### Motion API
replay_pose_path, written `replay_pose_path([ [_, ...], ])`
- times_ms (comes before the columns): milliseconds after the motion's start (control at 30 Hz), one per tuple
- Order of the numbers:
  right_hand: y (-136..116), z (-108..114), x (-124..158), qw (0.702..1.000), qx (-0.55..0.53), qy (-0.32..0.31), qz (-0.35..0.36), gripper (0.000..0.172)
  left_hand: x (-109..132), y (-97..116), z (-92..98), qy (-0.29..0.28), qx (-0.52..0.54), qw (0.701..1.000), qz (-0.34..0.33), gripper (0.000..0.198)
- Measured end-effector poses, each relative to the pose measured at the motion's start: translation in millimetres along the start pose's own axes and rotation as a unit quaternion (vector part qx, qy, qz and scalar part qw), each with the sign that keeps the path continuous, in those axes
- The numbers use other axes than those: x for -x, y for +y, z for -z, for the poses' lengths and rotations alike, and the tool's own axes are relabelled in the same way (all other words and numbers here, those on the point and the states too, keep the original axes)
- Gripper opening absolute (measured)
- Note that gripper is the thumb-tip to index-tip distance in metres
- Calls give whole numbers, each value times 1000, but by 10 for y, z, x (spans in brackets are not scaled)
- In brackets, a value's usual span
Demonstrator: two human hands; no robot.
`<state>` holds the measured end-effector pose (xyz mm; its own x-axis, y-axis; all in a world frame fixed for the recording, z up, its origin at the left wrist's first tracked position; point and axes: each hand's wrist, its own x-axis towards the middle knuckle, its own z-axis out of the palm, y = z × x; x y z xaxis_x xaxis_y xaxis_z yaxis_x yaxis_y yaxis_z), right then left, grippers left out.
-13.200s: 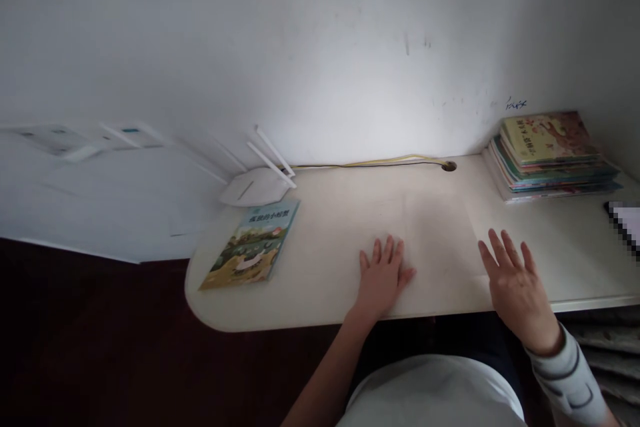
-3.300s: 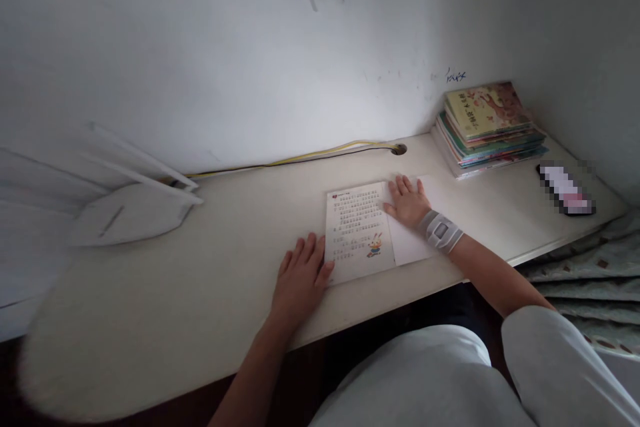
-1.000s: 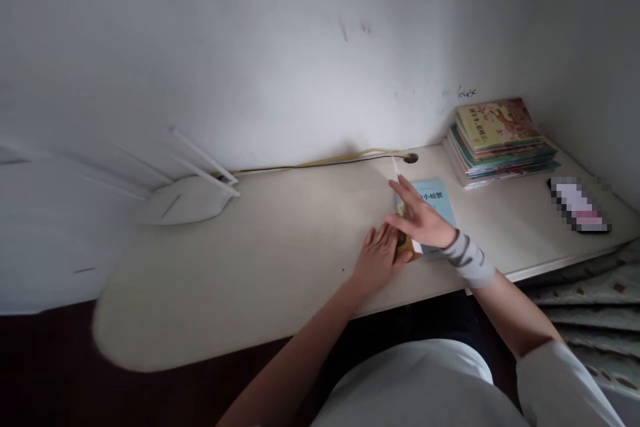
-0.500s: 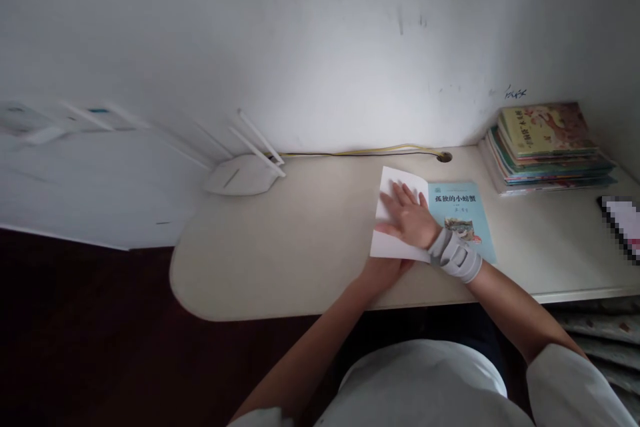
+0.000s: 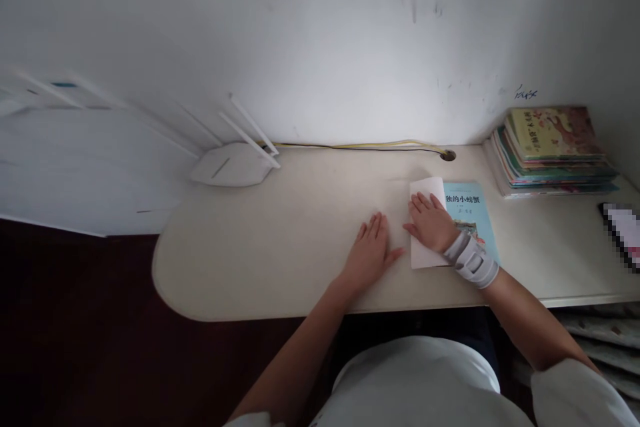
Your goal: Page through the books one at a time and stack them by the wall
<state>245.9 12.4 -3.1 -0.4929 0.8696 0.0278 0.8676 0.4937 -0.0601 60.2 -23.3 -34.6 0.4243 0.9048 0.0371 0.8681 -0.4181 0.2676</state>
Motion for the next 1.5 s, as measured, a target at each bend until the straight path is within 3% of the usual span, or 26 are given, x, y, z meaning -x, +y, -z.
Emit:
replay_pose_path([
  [133, -31, -3, -45, 999, 26, -17, 30, 44, 25, -57, 10, 0, 20, 1000, -13, 81],
  [400, -146, -8, -258, 997, -26, -14, 74, 58, 46, 21, -36, 0, -13, 1000, -5, 98],
  [533, -190, 29, -284, 994, -69, -7, 79, 58, 52, 19, -37, -5, -19, 1000, -12, 94],
  [600, -196, 60, -265, 998, -51, 16, 41, 54, 59, 13, -29, -4, -23, 1000, -20, 88],
  [700, -158, 78, -230, 994, 18, 54, -90, 50, 70, 18, -15, -5, -41, 999, -24, 80],
  [800, -58, 58, -220, 987, 41, 3, -154, 53, 74, 28, -3, -7, -57, 998, -23, 79],
  [900, 62, 46, -221, 990, 35, -43, -131, 55, 71, 27, 1, -11, -58, 998, -19, 82],
  [1100, 181, 80, -181, 996, 15, -73, -44, 54, 74, 20, -10, -10, -34, 999, -11, 92],
  [1333, 48, -5, -256, 999, -15, 1, -44, 52, 80, 18, -3, -5, -28, 999, -20, 91],
  [1500, 9, -14, -178, 999, -4, 19, -47, 51, 68, -4, -16, -13, -36, 999, -23, 84],
])
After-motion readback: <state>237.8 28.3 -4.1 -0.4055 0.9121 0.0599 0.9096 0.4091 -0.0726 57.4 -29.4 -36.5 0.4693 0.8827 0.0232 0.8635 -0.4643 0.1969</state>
